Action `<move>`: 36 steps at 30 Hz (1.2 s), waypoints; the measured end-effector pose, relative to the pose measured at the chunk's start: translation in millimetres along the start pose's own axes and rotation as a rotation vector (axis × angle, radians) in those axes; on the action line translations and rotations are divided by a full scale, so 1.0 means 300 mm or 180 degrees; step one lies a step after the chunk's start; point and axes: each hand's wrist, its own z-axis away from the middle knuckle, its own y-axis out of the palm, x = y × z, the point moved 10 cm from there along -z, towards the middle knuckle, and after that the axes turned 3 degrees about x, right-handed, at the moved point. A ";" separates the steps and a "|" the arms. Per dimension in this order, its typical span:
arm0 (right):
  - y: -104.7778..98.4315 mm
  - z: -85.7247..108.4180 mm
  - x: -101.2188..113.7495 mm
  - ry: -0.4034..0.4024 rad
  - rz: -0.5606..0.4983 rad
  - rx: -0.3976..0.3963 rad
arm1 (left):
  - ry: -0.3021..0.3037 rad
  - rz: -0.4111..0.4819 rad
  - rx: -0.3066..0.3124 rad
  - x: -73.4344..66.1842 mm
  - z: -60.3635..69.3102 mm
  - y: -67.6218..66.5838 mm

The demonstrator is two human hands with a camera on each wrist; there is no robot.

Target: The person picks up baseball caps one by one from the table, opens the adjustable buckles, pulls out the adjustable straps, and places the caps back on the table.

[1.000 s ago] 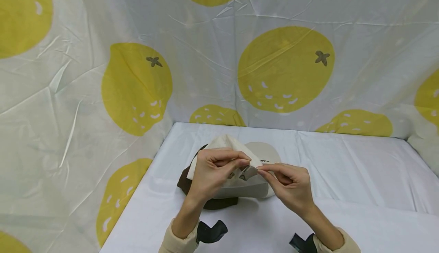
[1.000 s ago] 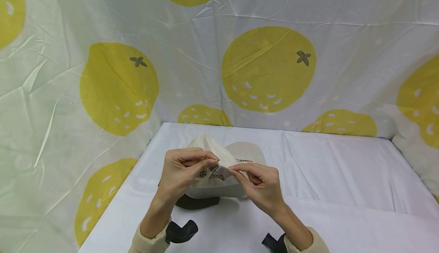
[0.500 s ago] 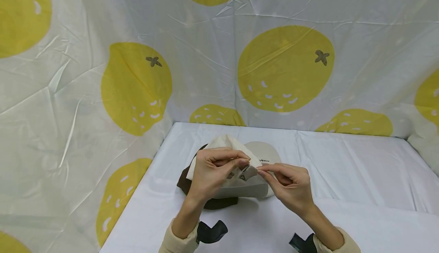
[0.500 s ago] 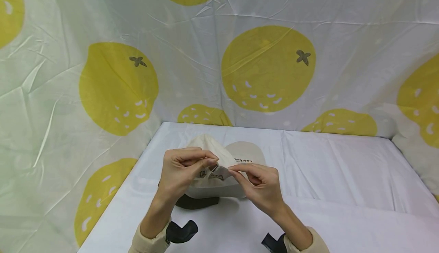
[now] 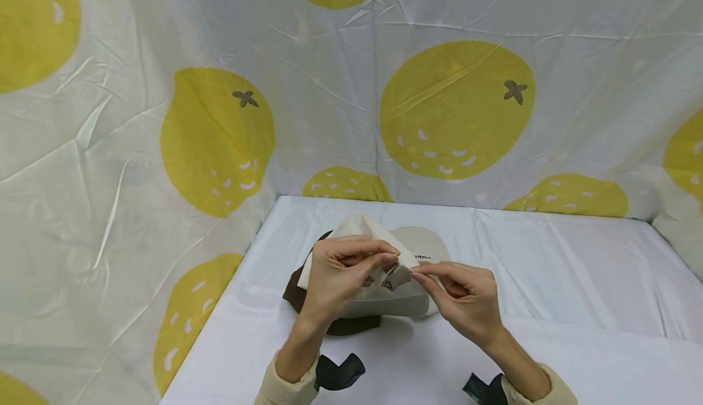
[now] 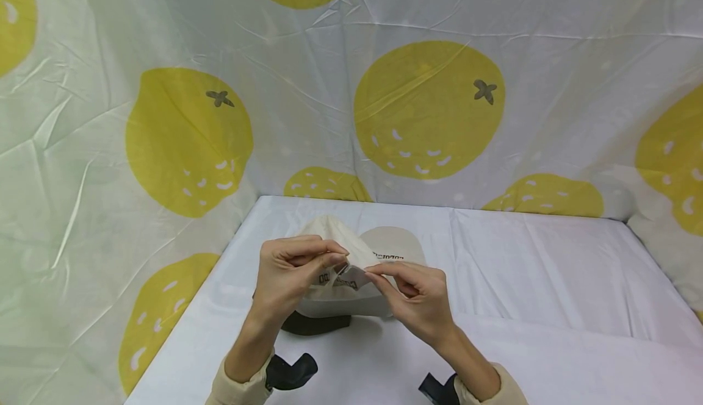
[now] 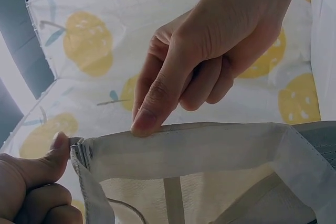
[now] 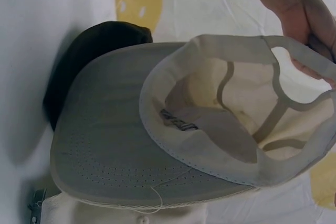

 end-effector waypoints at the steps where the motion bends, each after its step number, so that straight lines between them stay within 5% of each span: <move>1: 0.000 0.000 0.001 -0.0009 -0.0002 -0.0002 | 0.0020 0.0006 -0.0011 -0.001 0.000 0.000; 8: 0.004 -0.003 0.009 -0.0080 0.0021 0.0006 | 0.0069 0.0093 -0.0150 -0.008 0.002 -0.010; 16: 0.010 0.014 -0.031 0.0028 0.0101 0.0108 | 0.0034 0.0261 -0.1098 -0.068 0.037 -0.221; 21: 0.019 0.018 -0.032 0.0000 0.0097 0.0105 | 0.0032 0.0298 -0.1080 -0.074 0.032 -0.251; 36: 0.040 0.024 -0.031 -0.0043 0.0049 0.0134 | 0.0063 0.0199 -0.0992 -0.096 0.036 -0.237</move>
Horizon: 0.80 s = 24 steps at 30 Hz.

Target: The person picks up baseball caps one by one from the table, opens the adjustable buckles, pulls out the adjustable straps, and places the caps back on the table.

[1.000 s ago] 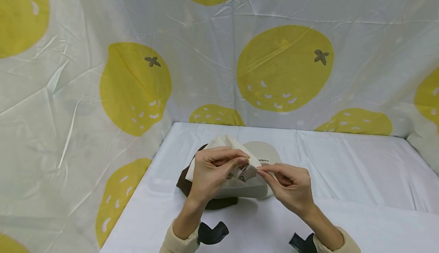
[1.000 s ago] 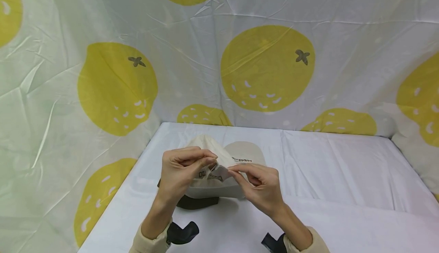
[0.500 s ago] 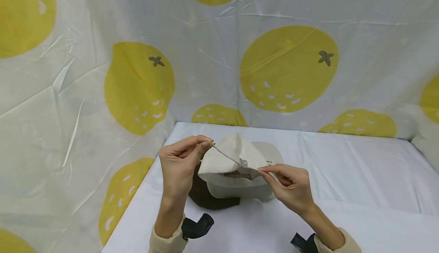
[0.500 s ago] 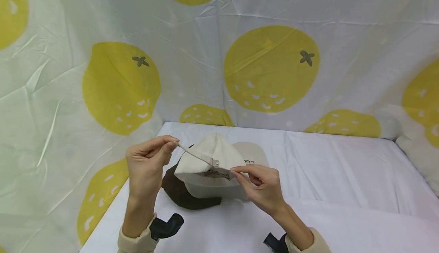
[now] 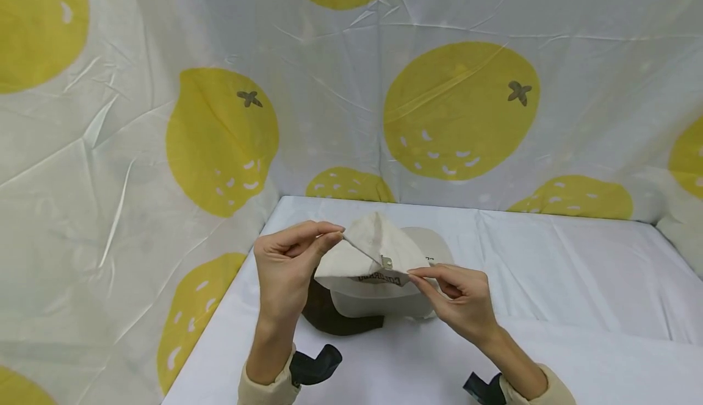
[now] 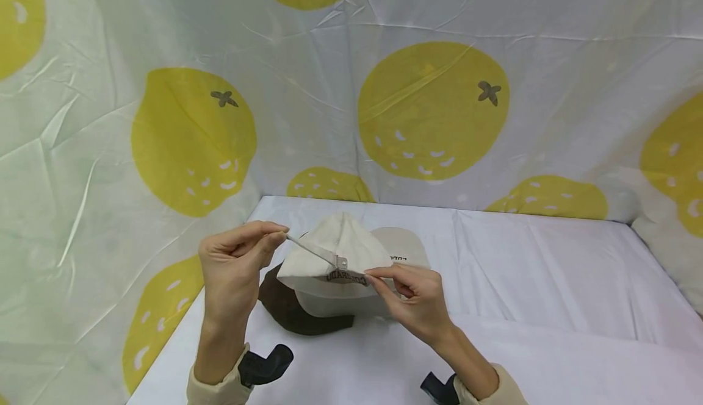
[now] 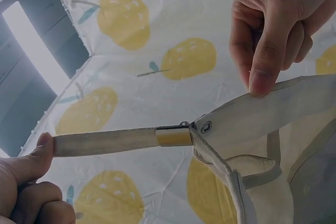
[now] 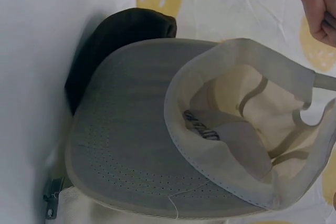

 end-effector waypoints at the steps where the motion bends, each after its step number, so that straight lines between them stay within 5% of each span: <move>1: 0.001 0.000 -0.001 0.0004 0.0002 0.0001 | 0.0003 0.0002 0.0014 0.000 0.000 0.000; 24: -0.004 -0.010 0.025 -0.0187 -0.0161 -0.0051 | -0.0158 0.0121 0.0278 0.003 0.006 0.037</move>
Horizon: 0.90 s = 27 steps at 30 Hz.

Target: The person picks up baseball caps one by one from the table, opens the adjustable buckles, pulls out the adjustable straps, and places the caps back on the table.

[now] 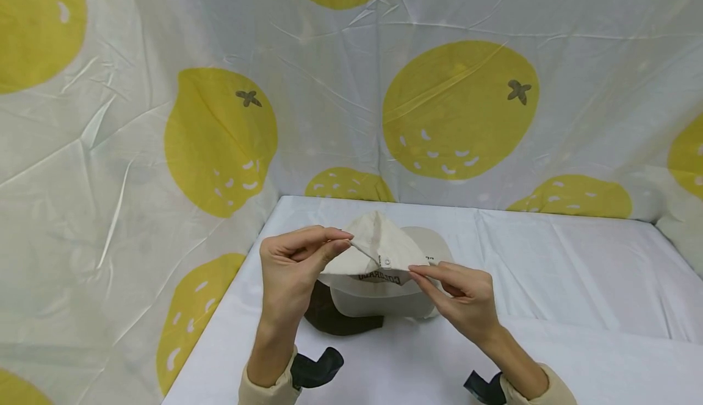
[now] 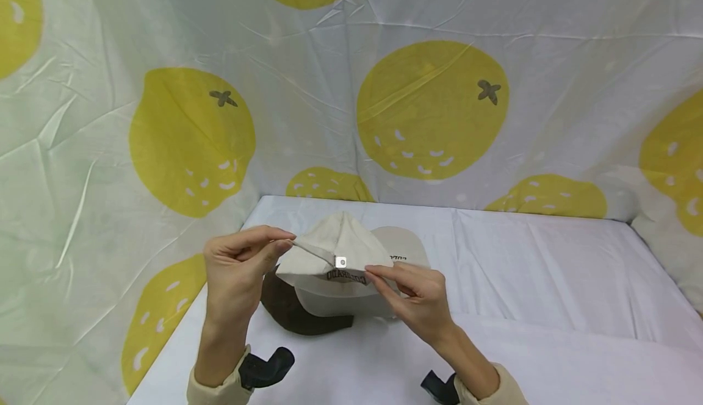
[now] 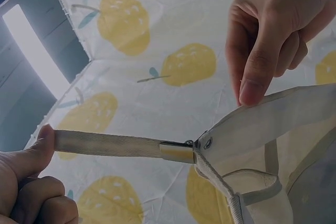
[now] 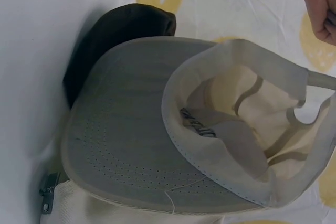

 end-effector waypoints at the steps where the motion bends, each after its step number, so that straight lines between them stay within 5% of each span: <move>1: 0.001 -0.002 0.003 -0.0010 -0.0028 0.0000 | -0.0001 -0.0005 0.0001 0.000 0.000 0.000; 27: 0.048 -0.032 0.057 -0.0370 0.0061 -0.0027 | 0.0125 0.0110 0.0120 -0.013 0.004 0.016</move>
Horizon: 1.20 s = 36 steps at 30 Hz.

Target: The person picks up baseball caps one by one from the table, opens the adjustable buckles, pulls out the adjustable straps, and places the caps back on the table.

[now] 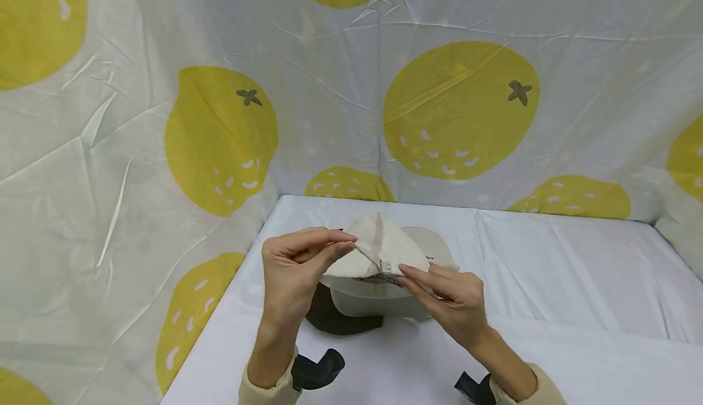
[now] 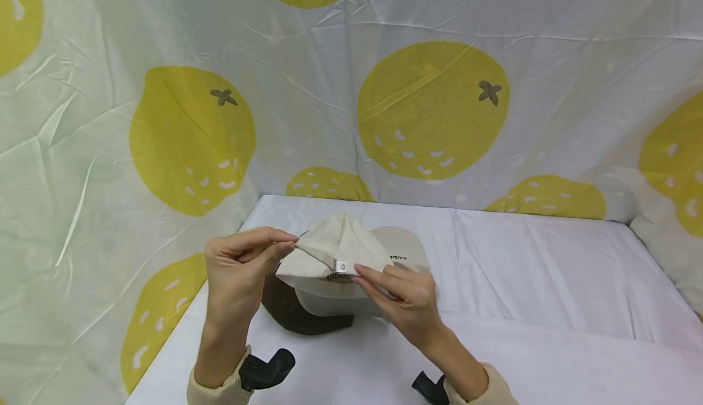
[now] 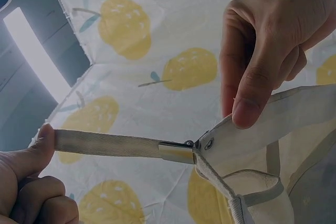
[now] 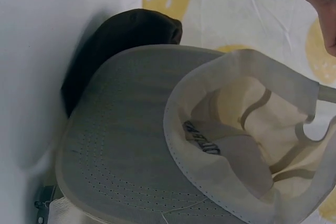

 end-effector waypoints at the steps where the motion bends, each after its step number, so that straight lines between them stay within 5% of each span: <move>1: -0.002 -0.001 0.001 -0.0010 0.0000 -0.0010 | 0.0003 -0.0006 0.0002 -0.001 0.000 0.001; 14: -0.016 -0.009 0.010 -0.0078 0.0071 -0.0082 | -0.0027 -0.0030 -0.0003 0.004 -0.001 0.003; 27: -0.032 -0.011 0.004 -0.0056 0.0150 -0.0161 | -0.0345 -0.0194 -0.0204 0.038 0.001 -0.017; 36: -0.069 -0.007 -0.018 0.0145 0.0374 -0.0289 | -0.0412 -0.0365 -0.0136 0.063 -0.004 -0.008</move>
